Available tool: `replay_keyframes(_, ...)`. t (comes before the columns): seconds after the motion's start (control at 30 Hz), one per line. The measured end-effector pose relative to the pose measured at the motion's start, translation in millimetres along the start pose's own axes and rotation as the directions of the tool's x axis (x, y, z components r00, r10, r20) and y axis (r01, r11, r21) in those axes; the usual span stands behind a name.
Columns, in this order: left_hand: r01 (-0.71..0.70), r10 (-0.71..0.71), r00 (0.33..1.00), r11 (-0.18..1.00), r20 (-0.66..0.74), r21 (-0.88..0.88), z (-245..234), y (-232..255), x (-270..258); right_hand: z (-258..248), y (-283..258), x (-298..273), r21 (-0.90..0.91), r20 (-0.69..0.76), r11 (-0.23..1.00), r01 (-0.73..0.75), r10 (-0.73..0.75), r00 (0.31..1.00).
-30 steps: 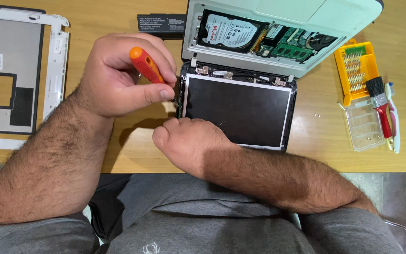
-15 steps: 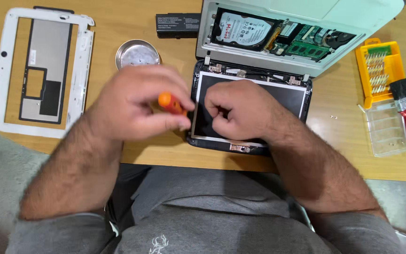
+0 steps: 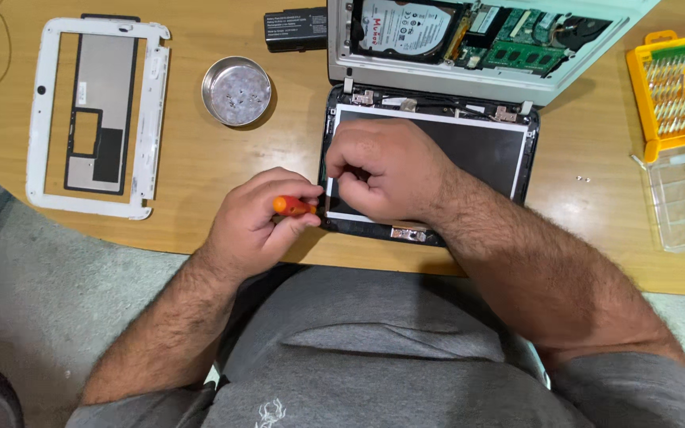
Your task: The person uses a screwdriver to remove screws from the bezel of a disassembled laptop. They then lift the screen panel, disconnect the ribbon cables, and set the screen aside. Finally, the person picks up a smartphone and briefly interacts with the screen.
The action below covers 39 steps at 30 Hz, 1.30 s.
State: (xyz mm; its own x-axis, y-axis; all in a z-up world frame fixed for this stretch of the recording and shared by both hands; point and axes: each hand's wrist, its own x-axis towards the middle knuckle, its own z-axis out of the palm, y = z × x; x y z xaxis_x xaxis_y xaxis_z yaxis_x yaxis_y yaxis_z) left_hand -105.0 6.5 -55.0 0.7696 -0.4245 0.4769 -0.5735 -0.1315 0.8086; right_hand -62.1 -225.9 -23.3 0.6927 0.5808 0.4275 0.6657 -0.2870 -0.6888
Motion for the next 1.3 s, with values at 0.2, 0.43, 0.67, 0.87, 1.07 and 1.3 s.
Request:
replay_keyframes(0.2,0.0,0.003,0.999,0.998,-0.045,0.067,-5,-6,-6,2,5,-2,-0.034,-0.026,0.999,0.027,-0.028,0.999)
replay_keyframes(0.43,-0.019,0.022,0.999,0.997,-0.049,0.072,1,1,-4,1,3,-2,-0.057,-0.015,0.998,0.029,-0.03,0.999)
replay_keyframes(0.67,-0.017,0.02,0.998,0.999,-0.066,0.046,3,0,-6,1,0,-2,-0.053,-0.018,0.998,0.022,-0.023,1.0)
replay_keyframes(0.87,-0.019,0.021,0.996,1.0,-0.09,0.025,1,0,-5,1,4,-2,-0.055,0.026,0.998,0.008,-0.007,1.0)
replay_keyframes(1.07,-0.062,0.041,0.98,0.993,-0.197,-0.101,-2,1,-2,1,-5,-1,-0.038,0.169,0.999,0.035,-0.028,0.985)
replay_keyframes(1.3,-0.101,0.023,0.959,0.959,-0.282,-0.265,0,-5,-4,18,1,-5,-0.255,0.252,0.967,0.028,0.038,0.967)
